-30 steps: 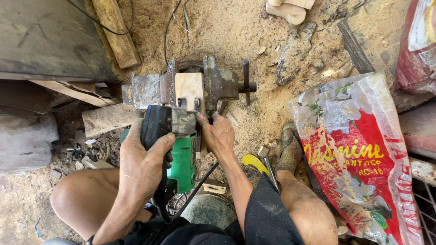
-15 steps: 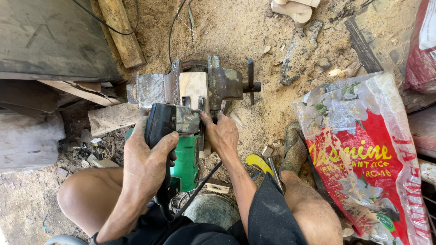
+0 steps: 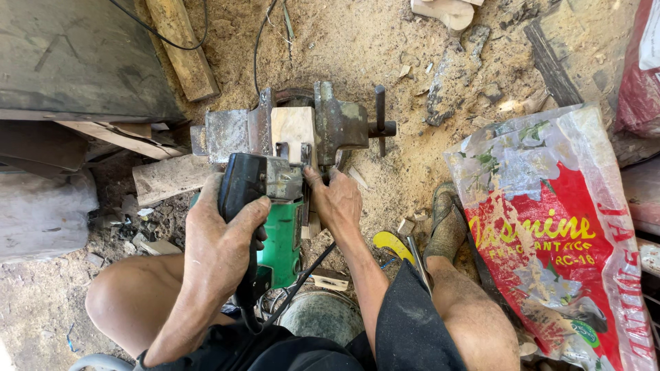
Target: The person uses a jigsaw to cut a piece of wood clamped in a vise, then removes the cut piece and inspects it. The person continues cutting additional pieces of wood using the same method.
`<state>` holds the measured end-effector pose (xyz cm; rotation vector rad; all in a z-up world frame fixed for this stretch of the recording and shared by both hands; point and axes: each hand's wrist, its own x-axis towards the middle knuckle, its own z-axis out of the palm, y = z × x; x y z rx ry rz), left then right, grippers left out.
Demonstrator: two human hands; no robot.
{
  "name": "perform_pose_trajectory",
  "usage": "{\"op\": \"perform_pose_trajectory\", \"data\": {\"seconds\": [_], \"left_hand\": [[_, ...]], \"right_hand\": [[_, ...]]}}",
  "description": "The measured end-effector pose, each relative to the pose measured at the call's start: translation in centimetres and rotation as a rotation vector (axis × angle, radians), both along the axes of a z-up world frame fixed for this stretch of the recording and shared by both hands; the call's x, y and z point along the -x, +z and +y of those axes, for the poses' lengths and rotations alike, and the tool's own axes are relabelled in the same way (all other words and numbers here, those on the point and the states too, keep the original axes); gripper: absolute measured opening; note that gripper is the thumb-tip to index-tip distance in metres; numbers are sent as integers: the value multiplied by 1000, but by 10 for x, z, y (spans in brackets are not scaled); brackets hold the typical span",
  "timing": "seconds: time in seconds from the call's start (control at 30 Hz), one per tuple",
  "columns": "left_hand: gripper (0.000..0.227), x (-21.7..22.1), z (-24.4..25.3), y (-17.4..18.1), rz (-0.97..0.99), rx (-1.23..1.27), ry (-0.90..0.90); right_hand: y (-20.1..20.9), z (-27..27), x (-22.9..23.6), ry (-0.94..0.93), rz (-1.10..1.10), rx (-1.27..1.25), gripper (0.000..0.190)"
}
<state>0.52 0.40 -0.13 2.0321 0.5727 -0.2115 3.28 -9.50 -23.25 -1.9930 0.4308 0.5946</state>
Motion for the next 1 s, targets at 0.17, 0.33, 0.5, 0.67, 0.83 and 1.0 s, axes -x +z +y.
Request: {"op": "perform_pose_trajectory", "data": {"seconds": [0.17, 0.33, 0.5, 0.67, 0.83, 1.0], "left_hand": [[24, -2, 0, 2, 29, -28, -1], [25, -4, -1, 3, 27, -40, -15], [34, -5, -3, 3, 21, -35, -3], [37, -6, -7, 11, 68, -181, -41], [28, 2, -1, -6, -48, -39, -61], [20, 13, 35, -35, 110, 297, 37]], "right_hand": [[3, 0, 0, 1, -15, 14, 66], [-6, 2, 0, -8, -18, 9, 67], [-25, 8, 8, -28, -14, -19, 70], [-30, -19, 9, -171, -97, -253, 69], [-34, -77, -12, -584, -70, -348, 40], [3, -96, -11, -735, -418, -475, 36]]}}
